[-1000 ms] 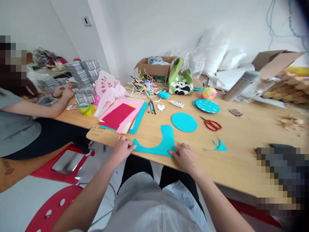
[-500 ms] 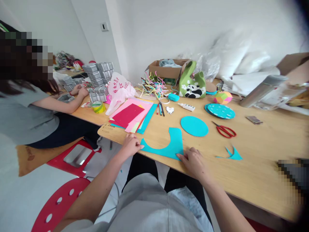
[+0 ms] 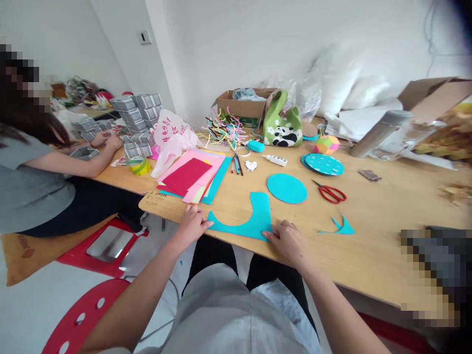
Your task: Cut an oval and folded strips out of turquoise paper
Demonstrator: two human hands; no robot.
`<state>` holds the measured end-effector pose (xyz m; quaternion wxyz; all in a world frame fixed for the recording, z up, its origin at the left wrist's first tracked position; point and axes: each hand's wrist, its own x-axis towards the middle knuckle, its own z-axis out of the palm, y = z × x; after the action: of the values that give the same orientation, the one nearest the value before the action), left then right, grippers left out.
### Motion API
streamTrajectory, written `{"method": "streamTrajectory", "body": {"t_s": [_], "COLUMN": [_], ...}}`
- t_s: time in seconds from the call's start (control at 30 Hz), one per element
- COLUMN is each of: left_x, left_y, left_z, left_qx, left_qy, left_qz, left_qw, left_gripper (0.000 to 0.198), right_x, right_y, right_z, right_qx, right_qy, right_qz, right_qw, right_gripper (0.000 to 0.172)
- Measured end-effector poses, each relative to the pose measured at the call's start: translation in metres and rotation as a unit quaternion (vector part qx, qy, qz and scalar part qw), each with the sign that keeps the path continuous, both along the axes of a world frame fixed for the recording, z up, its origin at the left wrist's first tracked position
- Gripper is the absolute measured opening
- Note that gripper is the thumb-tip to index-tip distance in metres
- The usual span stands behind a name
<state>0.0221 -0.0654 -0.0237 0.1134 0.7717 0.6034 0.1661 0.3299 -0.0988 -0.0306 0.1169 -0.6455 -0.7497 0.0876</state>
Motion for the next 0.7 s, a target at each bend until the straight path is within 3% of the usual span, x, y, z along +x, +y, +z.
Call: {"method": "streamTrajectory", "body": {"t_s": [0.27, 0.57, 0.7], "left_x": [-0.008, -0.006, -0.004], "left_y": [0.002, -0.001, -0.002], "left_z": [-0.013, -0.011, -0.008], "left_qx": [0.029, 0.005, -0.013], "left_qy": [0.016, -0.003, -0.038], "left_qz": [-0.015, 0.012, 0.024], "left_qw": [0.999, 1.000, 0.999], "left_gripper": [0.030, 0.028, 0.026], "right_x": [0.001, 0.000, 0.003], "right_y": [0.001, -0.006, -0.009], "right_z": [0.016, 0.010, -0.001], "right_qx": [-0.062, -0.041, 0.004], "right_qy": [-0.006, 0.008, 0.015], "right_qz": [0.021, 0.016, 0.032], "right_qw": [0.998, 0.999, 0.999], "right_gripper": [0.026, 0.021, 0.023]}}
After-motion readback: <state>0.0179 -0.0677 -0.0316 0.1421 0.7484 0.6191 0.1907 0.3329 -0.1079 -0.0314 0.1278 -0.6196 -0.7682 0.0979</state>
